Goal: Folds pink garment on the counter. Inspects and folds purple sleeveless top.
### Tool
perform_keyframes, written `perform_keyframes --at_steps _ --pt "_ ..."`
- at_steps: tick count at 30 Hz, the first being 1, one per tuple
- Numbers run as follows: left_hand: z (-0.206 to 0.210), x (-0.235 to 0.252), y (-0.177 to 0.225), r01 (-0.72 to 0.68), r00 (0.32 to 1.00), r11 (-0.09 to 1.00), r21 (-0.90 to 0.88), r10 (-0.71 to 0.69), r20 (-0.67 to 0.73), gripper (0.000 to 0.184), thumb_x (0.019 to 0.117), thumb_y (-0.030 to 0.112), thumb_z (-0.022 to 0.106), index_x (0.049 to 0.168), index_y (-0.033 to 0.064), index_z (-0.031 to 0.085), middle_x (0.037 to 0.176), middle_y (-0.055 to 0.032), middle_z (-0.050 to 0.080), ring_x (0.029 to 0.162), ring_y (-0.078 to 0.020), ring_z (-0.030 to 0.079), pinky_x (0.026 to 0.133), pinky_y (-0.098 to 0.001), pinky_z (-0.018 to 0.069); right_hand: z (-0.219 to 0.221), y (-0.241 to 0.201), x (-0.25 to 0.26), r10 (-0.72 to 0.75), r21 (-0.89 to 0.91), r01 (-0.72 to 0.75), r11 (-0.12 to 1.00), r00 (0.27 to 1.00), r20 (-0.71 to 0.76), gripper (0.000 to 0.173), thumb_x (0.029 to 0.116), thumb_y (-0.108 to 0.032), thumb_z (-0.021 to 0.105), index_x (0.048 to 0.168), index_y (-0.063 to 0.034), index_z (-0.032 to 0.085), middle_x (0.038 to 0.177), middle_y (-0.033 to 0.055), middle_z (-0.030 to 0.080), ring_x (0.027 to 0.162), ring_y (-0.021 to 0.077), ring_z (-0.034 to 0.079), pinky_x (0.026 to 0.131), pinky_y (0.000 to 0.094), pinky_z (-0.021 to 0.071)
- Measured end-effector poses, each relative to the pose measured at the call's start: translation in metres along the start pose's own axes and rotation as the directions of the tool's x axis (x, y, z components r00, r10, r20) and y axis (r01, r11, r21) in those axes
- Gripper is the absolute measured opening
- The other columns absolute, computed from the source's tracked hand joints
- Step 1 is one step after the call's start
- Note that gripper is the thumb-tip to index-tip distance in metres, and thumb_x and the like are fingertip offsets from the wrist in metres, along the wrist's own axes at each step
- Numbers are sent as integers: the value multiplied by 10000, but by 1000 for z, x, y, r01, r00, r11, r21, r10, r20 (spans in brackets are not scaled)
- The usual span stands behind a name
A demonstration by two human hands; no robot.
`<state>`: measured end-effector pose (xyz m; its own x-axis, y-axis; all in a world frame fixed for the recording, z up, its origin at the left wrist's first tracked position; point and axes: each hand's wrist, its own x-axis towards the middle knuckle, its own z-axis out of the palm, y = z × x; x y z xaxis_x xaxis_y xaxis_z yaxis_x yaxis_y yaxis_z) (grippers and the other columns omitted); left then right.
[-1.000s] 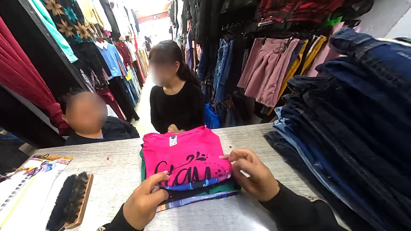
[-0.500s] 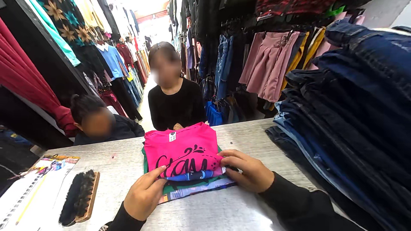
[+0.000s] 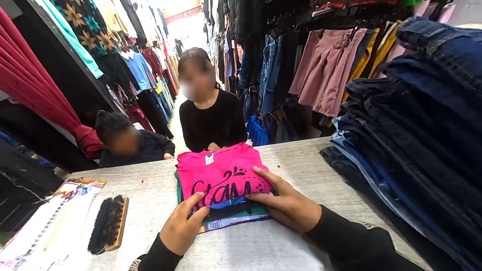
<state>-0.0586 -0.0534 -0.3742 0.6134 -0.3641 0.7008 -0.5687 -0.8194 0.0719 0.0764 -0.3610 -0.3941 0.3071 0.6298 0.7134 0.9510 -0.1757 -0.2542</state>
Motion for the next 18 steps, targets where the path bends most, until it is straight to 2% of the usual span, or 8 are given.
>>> perform_keyframes --at_steps 2,5,9,12,13,15,17,18 --pt "0 -2 -1 13 999 1000 24 -13 -30 337 980 75 601 1315 75 564 1281 -171 676 1195 -231 677 1012 -342 552 0 0 1 23 -4 -23 1000 1000 10 384 938 -121 616 1254 -327 689 1530 200 468 1319 297 578 1005 432 558" --pt "-3 -1 -5 -1 997 995 95 8 -73 278 990 38 551 1246 -7 651 1170 -156 744 1131 -225 717 993 -333 565 -4 0 8 -49 -64 42 997 994 -102 257 964 -99 590 1140 -237 718 1272 173 650 1147 262 666 948 369 575" --pt "-8 -3 -9 -34 999 995 89 37 -38 241 1001 56 542 1151 78 729 1134 -119 752 1103 -207 721 976 -329 572 -14 -3 12 -63 3 63 998 992 -107 222 968 -103 543 1020 -203 733 1255 104 666 1179 196 633 1003 334 534" --pt "-21 -12 -11 60 991 990 -131 -43 130 315 934 73 547 1185 100 735 1220 -101 723 1164 -201 683 1000 -359 557 -23 2 -1 113 227 -100 969 993 -46 215 868 -137 570 737 -124 741 1189 73 733 1131 157 687 947 335 581" --pt "-29 -11 -13 92 982 977 -194 -58 178 324 906 88 556 1174 93 739 1233 -95 721 1174 -193 677 1003 -361 556 -29 3 -3 224 257 -198 946 971 -78 222 874 -148 569 727 -100 728 1151 45 747 1089 128 701 919 320 596" --pt "-46 -1 -14 101 979 967 -236 -55 195 278 944 138 533 1112 87 749 1197 -78 741 1148 -163 691 986 -347 562 -41 1 3 524 257 -483 837 843 -121 261 942 -190 514 900 -58 735 1029 14 756 936 112 723 810 347 609" --pt "-54 22 -7 88 989 967 -239 -56 139 292 1023 147 485 1103 57 751 1174 -97 747 1133 -162 700 990 -332 566 -50 -1 17 731 209 -726 656 679 63 373 1045 -361 445 1125 -73 668 942 37 731 848 160 705 767 414 570" --pt "-54 36 -1 78 992 968 -237 -53 112 306 1040 139 469 1123 42 747 1181 -107 743 1142 -168 697 1001 -331 563 -50 -1 24 753 181 -771 611 636 166 434 1061 -423 427 1129 -73 676 903 53 717 833 182 686 766 445 546"
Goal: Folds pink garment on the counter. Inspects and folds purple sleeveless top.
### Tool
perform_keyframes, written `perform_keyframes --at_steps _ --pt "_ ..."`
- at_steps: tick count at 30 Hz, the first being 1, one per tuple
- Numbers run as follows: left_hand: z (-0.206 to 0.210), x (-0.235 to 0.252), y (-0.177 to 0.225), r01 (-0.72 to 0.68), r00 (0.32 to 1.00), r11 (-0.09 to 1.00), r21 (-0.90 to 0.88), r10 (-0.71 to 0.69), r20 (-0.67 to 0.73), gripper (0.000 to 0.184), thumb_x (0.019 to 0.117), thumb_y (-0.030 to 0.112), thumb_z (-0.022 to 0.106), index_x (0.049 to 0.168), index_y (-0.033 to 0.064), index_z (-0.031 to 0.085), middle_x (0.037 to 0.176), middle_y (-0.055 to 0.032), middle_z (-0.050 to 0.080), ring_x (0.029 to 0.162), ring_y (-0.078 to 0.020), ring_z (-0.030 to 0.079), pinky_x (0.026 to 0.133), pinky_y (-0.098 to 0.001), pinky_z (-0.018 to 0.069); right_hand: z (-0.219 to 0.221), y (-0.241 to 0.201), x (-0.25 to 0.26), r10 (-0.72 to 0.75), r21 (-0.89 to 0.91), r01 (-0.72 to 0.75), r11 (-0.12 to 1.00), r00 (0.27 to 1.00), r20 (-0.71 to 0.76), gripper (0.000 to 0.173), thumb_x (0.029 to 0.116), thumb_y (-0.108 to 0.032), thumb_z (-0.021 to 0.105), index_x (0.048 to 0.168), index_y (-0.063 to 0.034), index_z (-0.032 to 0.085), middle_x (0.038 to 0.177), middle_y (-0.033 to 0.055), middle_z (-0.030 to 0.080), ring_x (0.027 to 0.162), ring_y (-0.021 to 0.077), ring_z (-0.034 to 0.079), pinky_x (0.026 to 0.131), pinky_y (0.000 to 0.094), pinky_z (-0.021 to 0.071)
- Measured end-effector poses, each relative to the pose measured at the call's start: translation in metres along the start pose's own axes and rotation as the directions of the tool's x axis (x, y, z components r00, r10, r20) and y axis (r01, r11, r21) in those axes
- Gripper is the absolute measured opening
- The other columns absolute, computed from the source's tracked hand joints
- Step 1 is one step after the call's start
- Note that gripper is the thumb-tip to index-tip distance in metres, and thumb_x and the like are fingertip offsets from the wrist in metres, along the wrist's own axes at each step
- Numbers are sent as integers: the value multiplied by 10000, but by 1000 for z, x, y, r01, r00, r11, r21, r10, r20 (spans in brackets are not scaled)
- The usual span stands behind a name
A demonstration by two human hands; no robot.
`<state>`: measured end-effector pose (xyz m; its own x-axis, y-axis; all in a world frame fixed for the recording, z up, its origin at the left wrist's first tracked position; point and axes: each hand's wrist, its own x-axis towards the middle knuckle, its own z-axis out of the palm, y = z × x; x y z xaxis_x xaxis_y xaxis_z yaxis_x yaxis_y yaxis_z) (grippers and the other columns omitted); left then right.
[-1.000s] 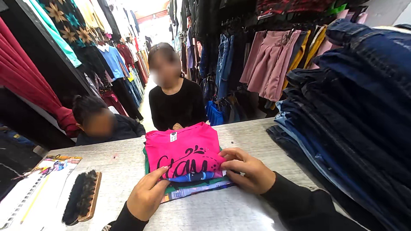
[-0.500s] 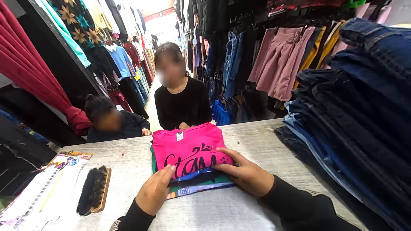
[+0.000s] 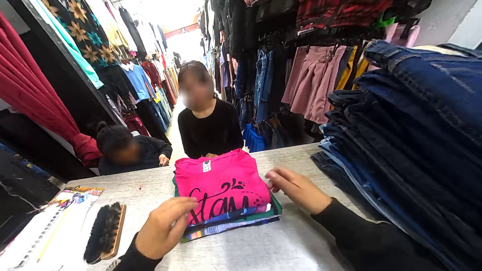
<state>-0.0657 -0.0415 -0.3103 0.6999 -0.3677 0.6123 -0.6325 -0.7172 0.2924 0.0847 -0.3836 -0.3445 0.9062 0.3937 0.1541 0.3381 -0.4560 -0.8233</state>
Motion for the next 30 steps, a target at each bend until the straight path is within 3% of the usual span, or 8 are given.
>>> perform_keyframes --at_steps 4,8,13,16,20,24,27,30 --pt "29 52 13 -56 998 998 40 56 9 329 1049 117 446 1209 31 721 1256 -116 715 1198 -203 675 1026 -387 549 21 -20 11 -69 160 66 985 997 16 253 918 -302 700 1050 -86 711 898 32 693 819 150 665 754 397 555" --pt "70 79 4 -34 999 999 6 33 28 349 1059 118 433 1275 3 682 1345 -145 666 1274 -253 631 1077 -466 504 33 -41 18 -81 369 96 924 995 -56 118 981 -101 630 1096 -74 631 939 36 712 825 122 699 762 340 591" --pt "99 70 0 237 920 960 148 -270 283 550 1050 428 412 1516 155 517 1567 -46 495 1491 -239 401 1193 -683 219 34 -16 24 -34 -38 32 999 998 -62 302 997 -73 615 1253 57 519 1067 212 663 881 310 703 806 495 574" --pt "99 71 7 289 872 930 229 -354 338 672 1027 544 404 1588 172 401 1641 -20 385 1541 -212 299 1211 -690 124 32 -20 29 -341 -318 272 909 921 -187 424 956 6 576 1377 51 550 1337 271 582 1135 416 647 936 584 546" --pt "97 72 2 355 892 930 94 -367 262 753 1002 562 450 1554 51 420 1623 -130 394 1547 -259 283 1237 -651 114 62 -67 28 -559 -417 470 778 821 -118 567 1069 -430 375 1473 -66 538 1589 127 447 1474 333 411 1127 665 348" --pt "84 68 -13 545 751 798 257 -601 273 712 1031 502 329 1622 107 297 1707 -84 208 1588 -222 134 1240 -640 -15 82 -64 39 -160 -381 281 881 934 319 799 1029 -676 204 1621 -151 312 1689 42 276 1581 228 167 1235 647 29" --pt "73 67 -26 630 625 711 314 -703 339 804 1013 669 284 1649 182 221 1723 -39 153 1592 -206 104 1232 -643 -60 76 -55 47 -81 -369 221 903 930 359 813 1027 -681 216 1614 -128 323 1692 64 263 1582 241 164 1248 611 38" --pt "70 60 -32 623 648 734 270 -677 349 777 1011 659 284 1636 198 278 1715 -19 188 1591 -209 107 1220 -665 -64 69 -43 48 -75 -309 181 934 942 326 821 1019 -678 257 1620 -120 304 1694 89 248 1581 256 162 1254 601 54"
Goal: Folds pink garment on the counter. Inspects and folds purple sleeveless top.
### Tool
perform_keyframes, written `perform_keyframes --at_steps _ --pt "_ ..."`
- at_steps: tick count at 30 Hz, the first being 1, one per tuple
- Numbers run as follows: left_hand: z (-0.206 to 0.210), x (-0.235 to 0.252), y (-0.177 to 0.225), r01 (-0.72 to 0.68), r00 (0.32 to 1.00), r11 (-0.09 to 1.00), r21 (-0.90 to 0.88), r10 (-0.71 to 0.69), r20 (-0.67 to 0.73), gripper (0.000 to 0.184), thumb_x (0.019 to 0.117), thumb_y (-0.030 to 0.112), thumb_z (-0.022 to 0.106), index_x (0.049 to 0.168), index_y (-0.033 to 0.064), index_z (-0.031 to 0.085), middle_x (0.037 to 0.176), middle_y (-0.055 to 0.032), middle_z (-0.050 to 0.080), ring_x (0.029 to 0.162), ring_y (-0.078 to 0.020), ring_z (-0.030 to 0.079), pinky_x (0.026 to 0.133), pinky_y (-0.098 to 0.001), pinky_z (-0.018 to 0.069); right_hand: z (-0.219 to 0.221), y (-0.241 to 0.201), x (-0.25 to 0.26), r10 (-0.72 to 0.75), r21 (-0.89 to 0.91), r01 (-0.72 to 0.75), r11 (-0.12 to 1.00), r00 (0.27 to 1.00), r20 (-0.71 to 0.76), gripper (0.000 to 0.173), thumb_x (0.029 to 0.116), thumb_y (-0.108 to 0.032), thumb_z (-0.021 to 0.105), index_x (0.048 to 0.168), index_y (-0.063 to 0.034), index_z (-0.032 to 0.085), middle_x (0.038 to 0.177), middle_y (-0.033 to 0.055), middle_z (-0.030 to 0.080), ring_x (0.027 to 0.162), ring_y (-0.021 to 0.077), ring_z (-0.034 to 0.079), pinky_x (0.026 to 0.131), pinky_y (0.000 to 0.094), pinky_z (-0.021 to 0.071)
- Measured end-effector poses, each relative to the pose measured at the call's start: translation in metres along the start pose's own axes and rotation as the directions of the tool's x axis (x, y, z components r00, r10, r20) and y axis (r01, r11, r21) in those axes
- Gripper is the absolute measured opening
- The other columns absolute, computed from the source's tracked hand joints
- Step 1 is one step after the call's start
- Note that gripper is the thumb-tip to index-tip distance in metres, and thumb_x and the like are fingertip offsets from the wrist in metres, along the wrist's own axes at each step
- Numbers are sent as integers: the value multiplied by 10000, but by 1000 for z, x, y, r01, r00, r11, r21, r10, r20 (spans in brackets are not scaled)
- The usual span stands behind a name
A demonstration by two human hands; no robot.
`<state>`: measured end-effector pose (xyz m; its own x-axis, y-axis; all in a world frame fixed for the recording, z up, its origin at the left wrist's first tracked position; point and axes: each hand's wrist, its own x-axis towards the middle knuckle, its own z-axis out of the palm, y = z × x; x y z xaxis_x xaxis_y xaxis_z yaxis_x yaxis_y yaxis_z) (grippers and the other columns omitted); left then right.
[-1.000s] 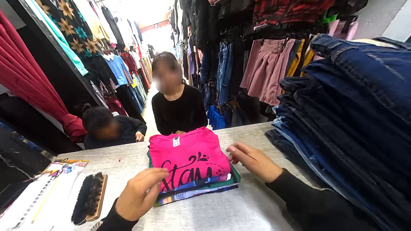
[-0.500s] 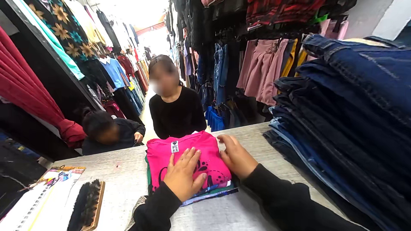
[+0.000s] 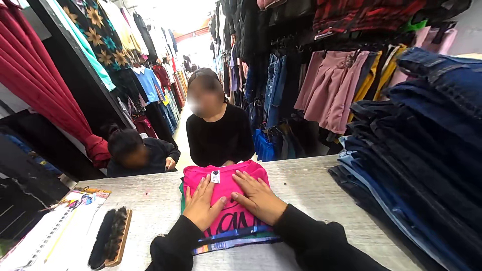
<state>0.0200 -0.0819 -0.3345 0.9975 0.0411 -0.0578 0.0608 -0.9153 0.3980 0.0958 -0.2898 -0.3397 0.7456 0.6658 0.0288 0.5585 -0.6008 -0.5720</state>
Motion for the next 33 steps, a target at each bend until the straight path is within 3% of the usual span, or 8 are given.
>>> perform_keyframes --at_steps 3,7,10,13,17,25,28,33 --pt "1 -2 -9 -89 996 996 -25 89 -16 706 1018 626 286 1601 239 373 1700 -17 241 1588 -220 129 1215 -677 -43 -4 4 -4 17 47 -18 999 1000 15 809 1022 -655 284 1632 -125 264 1704 87 211 1587 253 133 1259 585 51" --pt "1 -5 -21 -147 986 987 -68 141 -87 675 1026 578 290 1574 210 429 1683 -38 289 1581 -254 166 1199 -714 -17 -4 2 -7 8 54 -8 998 1000 1 807 1022 -637 327 1626 -105 273 1697 98 230 1581 271 163 1256 593 73" --pt "5 -4 -31 -44 981 995 -91 26 -192 738 1007 605 292 1608 182 358 1697 -76 241 1582 -296 148 1185 -735 10 -4 1 -7 5 53 -5 999 1000 3 798 1026 -617 346 1626 -96 269 1699 101 225 1581 277 163 1256 592 73" --pt "4 -3 -44 44 980 987 -152 -73 -188 759 1002 576 330 1640 172 255 1721 -84 141 1590 -293 102 1200 -721 26 -4 1 -7 5 49 -5 999 1000 0 807 1020 -622 356 1624 -93 274 1697 106 229 1579 281 168 1257 589 78" --pt "7 0 -51 14 980 976 -216 -56 -192 772 1000 559 368 1635 133 261 1711 -142 151 1581 -332 135 1208 -695 114 -2 3 -7 -5 41 6 999 999 -41 784 1020 -594 374 1610 -82 310 1685 115 262 1571 293 199 1253 591 106" --pt "3 -2 -55 14 987 970 -244 -52 -152 738 1006 543 395 1631 165 288 1705 -137 181 1575 -324 167 1229 -642 164 14 15 -3 -90 -1 91 996 980 -177 820 990 -641 326 1565 -62 410 1640 137 358 1533 338 298 1212 651 188" --pt "-8 -5 -58 11 993 975 -220 -37 -114 742 1006 536 423 1627 151 296 1700 -127 209 1570 -306 197 1231 -640 164 14 14 -2 -93 -10 92 996 978 -186 827 984 -645 326 1564 -62 412 1635 141 368 1529 345 306 1204 658 196" --pt "-32 -21 -25 -117 974 985 -126 89 -209 580 1030 321 506 1528 30 453 1615 -167 390 1513 -313 344 1212 -604 265 17 13 -1 -104 -50 95 994 971 -216 808 983 -623 343 1548 -54 437 1616 152 397 1513 352 339 1187 665 228"
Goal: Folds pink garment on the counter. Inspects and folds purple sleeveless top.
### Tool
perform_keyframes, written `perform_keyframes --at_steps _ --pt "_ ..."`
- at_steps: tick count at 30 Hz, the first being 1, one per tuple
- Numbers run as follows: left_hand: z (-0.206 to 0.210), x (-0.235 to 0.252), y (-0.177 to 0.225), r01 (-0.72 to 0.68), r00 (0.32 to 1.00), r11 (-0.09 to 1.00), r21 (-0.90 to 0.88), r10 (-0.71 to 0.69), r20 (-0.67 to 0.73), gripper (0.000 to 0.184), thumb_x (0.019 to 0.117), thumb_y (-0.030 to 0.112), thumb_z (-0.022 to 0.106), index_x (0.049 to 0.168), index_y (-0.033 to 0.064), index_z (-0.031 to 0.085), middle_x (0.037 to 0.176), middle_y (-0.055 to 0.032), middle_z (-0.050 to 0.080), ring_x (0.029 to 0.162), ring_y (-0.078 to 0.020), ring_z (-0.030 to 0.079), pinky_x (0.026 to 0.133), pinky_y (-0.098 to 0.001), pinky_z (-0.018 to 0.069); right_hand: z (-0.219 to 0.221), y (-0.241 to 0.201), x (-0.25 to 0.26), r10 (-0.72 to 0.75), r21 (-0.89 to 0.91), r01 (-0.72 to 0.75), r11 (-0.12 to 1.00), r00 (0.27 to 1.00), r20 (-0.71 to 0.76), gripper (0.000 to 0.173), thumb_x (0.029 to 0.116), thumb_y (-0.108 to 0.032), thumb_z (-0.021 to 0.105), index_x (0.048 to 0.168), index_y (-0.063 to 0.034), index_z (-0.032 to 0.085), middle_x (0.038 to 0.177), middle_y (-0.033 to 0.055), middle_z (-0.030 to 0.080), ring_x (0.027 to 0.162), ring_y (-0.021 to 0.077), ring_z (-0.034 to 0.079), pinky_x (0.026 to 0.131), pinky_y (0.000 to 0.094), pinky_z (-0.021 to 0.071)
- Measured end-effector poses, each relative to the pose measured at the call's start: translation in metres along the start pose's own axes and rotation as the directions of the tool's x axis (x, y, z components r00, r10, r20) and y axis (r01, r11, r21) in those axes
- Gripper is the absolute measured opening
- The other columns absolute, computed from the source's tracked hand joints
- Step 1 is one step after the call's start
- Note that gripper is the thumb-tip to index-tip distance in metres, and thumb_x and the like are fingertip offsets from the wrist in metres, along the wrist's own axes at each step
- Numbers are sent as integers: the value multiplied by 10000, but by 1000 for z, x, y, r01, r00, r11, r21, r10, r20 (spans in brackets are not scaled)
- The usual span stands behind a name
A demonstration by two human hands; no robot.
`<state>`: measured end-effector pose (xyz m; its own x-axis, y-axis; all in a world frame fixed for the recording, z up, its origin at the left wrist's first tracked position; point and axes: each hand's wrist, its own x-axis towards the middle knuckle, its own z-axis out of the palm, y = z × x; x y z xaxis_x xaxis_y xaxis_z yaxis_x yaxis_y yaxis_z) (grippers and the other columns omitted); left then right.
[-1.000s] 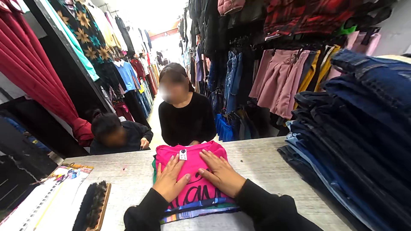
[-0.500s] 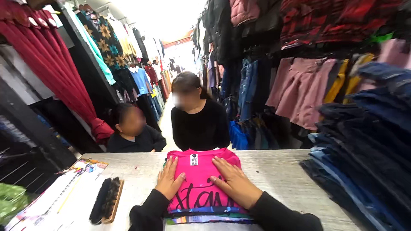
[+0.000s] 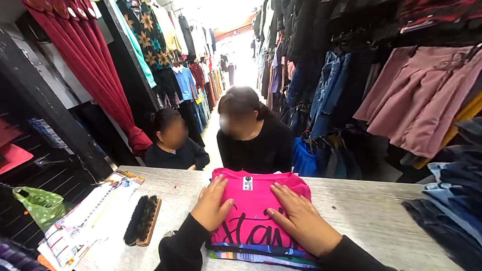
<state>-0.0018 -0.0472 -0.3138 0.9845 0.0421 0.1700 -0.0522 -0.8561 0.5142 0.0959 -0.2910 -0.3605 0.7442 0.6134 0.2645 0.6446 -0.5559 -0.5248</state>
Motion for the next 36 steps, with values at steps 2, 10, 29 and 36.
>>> perform_keyframes --at_steps 2,10,29,36 --pt "2 -2 36 -115 993 993 14 115 25 559 1033 300 525 1516 23 470 1600 -163 420 1496 -308 379 1209 -600 278 3 1 -1 -26 -13 25 1000 998 -52 810 983 -628 337 1521 -38 475 1587 172 436 1489 375 378 1162 681 261" --pt "70 21 84 -327 939 945 -9 326 108 682 1035 519 467 1552 75 436 1624 -148 387 1542 -307 291 1213 -660 201 14 17 -9 -185 -38 181 983 962 -199 679 997 -505 413 1353 34 624 1450 234 570 1398 420 493 1101 714 331" --pt "76 13 74 -440 898 890 119 435 71 994 740 459 864 1542 71 424 1587 -235 405 1502 -402 344 1176 -655 286 13 5 -8 -116 -40 111 993 975 -189 649 1029 -460 321 1369 3 623 1489 183 552 1431 359 473 1115 664 353" --pt "75 14 75 -436 899 892 117 429 84 986 741 438 868 1540 66 426 1589 -237 401 1502 -412 338 1175 -659 285 4 1 -8 -64 13 66 998 990 -125 652 1015 -449 362 1423 14 572 1530 177 509 1463 354 428 1156 654 299"
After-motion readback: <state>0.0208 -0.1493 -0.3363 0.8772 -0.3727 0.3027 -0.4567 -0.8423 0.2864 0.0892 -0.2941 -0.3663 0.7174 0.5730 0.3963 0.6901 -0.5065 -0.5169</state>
